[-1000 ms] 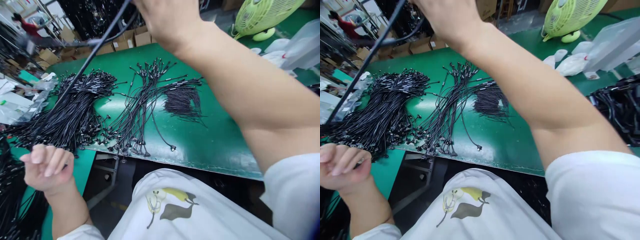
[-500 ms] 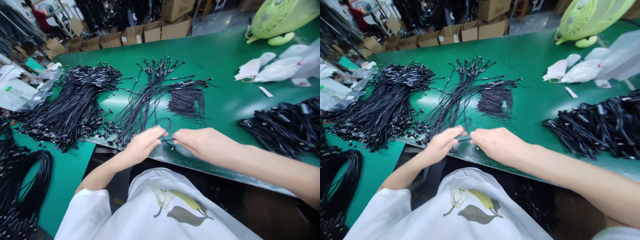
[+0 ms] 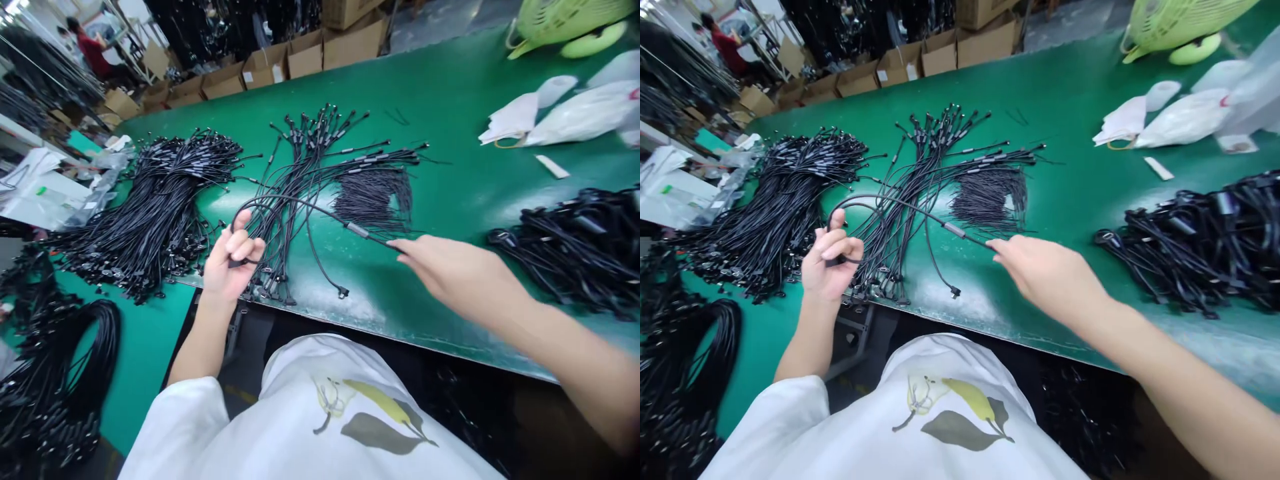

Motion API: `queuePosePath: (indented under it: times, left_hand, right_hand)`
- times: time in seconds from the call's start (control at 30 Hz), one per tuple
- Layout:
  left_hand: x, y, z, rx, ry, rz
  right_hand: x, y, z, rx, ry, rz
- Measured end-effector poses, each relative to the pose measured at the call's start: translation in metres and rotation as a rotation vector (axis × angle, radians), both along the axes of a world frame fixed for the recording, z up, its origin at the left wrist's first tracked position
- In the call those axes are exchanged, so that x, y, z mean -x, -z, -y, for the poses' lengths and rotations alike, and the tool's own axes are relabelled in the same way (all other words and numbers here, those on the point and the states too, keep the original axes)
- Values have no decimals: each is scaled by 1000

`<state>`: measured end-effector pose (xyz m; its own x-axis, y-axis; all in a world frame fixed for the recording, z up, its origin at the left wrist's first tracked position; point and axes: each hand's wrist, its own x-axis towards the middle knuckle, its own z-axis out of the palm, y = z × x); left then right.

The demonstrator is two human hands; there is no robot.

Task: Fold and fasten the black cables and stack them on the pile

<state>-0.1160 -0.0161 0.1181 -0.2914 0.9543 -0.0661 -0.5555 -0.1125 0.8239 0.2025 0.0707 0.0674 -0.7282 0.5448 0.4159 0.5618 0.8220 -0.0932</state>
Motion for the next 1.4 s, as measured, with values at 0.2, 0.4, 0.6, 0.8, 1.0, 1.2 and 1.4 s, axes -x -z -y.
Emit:
queuePosePath:
  times: [0.2,0.4,0.6,0.8,1.0,1.2,1.4]
  left_hand:
    - [-57,26,-4,-128,538,-862]
    - [-67,38,2,-96,718,-620]
    - [-90,51,-5,59,647,-154]
    - [-108,76,5,108,449,-234]
    - [-98,68,-6,64,588,-768]
    - [-98,64,-11,12,714,-845]
    - [-108,72,1,162,1031,-150]
  right_hand:
    - [40,-23,46,35,-383,28]
    - [47,-16,21,507,-61,-566]
    - [72,12,27,1209,24,-1133]
    - [86,-2,34,1553,46,-1414]
    - [107,-6,43,1227,30,-1245]
    - [103,-9,35,1253,-45,-1328]
    - [89,-10,32,1408,-169,-1188]
